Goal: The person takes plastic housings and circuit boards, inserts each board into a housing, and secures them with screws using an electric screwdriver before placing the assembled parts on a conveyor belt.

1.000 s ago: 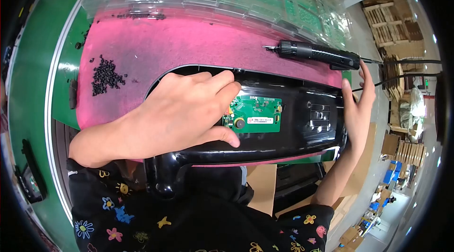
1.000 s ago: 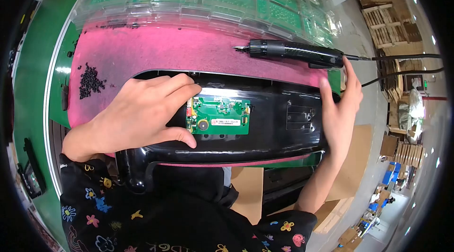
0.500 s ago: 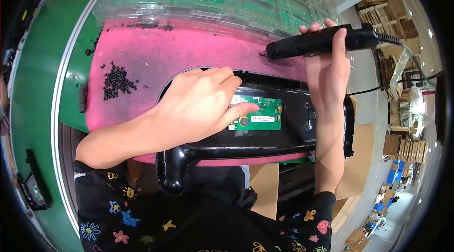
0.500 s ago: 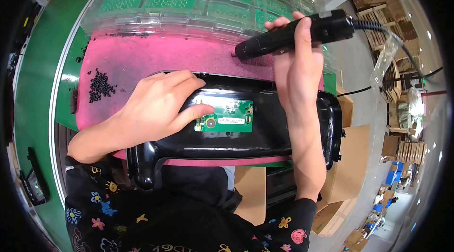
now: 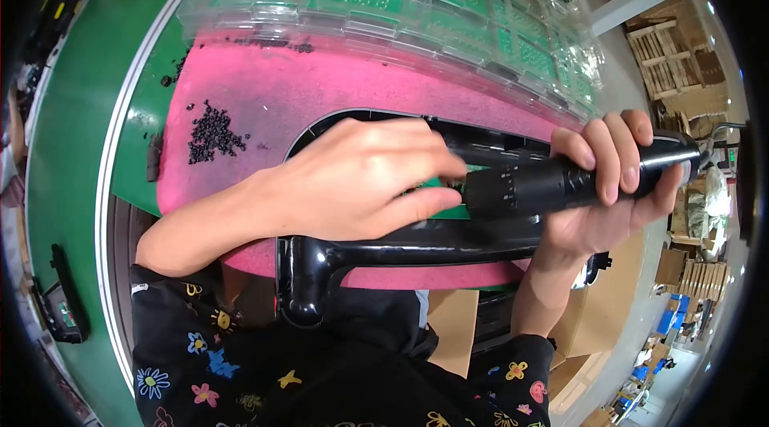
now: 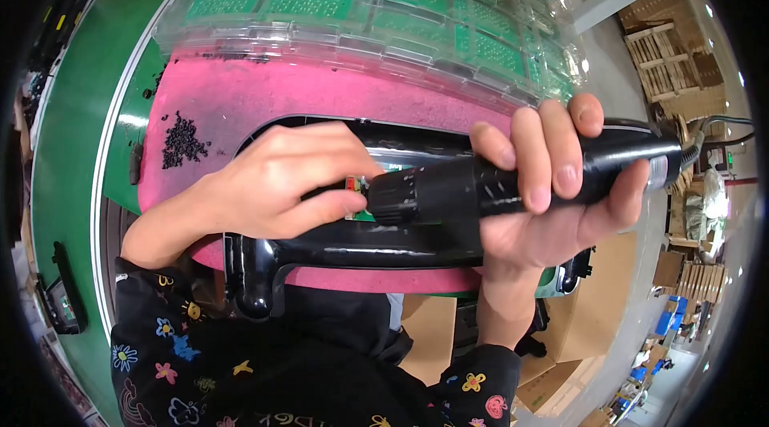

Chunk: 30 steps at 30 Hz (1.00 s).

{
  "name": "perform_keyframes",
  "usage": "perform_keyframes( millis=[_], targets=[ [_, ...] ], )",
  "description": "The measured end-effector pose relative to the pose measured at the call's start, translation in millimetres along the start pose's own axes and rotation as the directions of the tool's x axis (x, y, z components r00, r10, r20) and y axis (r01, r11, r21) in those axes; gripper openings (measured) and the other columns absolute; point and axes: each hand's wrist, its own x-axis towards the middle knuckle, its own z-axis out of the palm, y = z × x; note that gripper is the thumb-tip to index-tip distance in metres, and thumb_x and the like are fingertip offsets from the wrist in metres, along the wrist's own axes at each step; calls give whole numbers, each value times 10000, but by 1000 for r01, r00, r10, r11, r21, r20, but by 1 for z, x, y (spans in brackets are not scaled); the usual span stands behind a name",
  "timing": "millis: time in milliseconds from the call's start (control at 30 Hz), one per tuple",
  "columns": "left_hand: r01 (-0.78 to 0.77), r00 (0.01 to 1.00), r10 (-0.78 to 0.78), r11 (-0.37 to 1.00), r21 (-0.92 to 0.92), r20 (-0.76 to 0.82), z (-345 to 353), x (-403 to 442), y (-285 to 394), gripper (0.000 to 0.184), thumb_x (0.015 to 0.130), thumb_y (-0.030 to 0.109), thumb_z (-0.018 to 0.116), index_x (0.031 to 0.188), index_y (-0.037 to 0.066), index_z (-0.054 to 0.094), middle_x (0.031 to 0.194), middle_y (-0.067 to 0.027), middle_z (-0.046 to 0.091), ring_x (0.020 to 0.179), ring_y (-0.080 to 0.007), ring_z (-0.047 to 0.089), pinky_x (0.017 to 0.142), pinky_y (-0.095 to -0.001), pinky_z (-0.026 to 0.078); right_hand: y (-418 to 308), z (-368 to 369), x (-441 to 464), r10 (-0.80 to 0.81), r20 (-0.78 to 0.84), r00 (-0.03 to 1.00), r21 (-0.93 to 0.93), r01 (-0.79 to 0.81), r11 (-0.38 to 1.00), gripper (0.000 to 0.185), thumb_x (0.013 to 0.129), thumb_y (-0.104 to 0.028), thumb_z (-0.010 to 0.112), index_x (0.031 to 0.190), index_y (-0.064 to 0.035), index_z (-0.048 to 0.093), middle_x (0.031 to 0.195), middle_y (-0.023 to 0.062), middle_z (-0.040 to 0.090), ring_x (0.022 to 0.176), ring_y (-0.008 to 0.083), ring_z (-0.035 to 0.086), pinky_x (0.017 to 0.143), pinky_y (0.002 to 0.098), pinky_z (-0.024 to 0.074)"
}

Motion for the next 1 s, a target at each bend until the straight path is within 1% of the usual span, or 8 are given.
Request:
perform_keyframes(
  millis=[200,233,300,500,667,767,900,1000],
  targets=[
    [-92,994,90,996,21,68,0,1,-1,218,802,124,761,938,-16,664,881,-120,670,825,-296,655,718,-371,507,2,-10,-13,-16,41,999,4,16,1000,317,915,-312,683,1022,-90,484,719,-26,497,590,83,476,755,305,376],
    [-88,995,84,992,88,52,0,1,0,224,793,145,770,920,-6,665,873,-106,673,820,-285,659,722,-363,500,1,-14,-13,3,109,994,-66,5,998,370,922,-406,655,1080,-113,493,760,-32,524,627,92,503,777,325,384],
    [-86,996,81,985,152,41,-1,0,0,230,784,165,779,903,3,666,865,-92,676,815,-273,664,726,-354,494,4,-10,-15,-7,92,996,-116,18,993,364,891,-361,706,1044,-107,495,734,-35,510,605,86,492,752,309,372],
    [-123,979,159,959,256,-126,5,-3,0,203,743,143,792,845,10,678,807,-69,692,810,-244,692,717,-348,500,7,-3,-17,-24,19,1000,-162,27,986,339,888,-335,712,1030,-114,498,719,-44,496,610,81,483,749,301,365],
    [-183,919,287,918,353,-271,5,1,1,162,674,35,788,800,0,692,756,-68,686,750,-207,691,598,-301,526,7,2,-16,-77,-58,995,-122,70,990,287,893,-286,690,995,-119,480,724,-49,495,616,78,483,772,305,376],
    [-211,918,302,921,328,-255,1,0,5,182,700,34,781,832,-48,687,833,-122,716,824,-284,709,640,-336,586,6,6,-18,-94,-48,994,-93,89,992,274,878,-236,694,984,-120,470,727,-54,501,614,71,485,792,307,383],
    [-184,918,258,950,253,-301,0,1,9,155,703,11,773,825,-47,695,850,-140,722,835,-291,715,662,-340,591,4,7,-18,-92,-37,995,-88,89,992,275,874,-230,697,982,-118,469,728,-56,502,613,69,487,793,307,381],
    [-145,957,174,980,139,-231,0,3,5,145,719,6,770,831,-49,697,849,-156,723,833,-299,717,669,-345,592,5,6,-19,-98,-28,995,-124,94,988,275,876,-237,693,988,-117,472,728,-56,502,615,70,489,798,306,378]
  ],
)
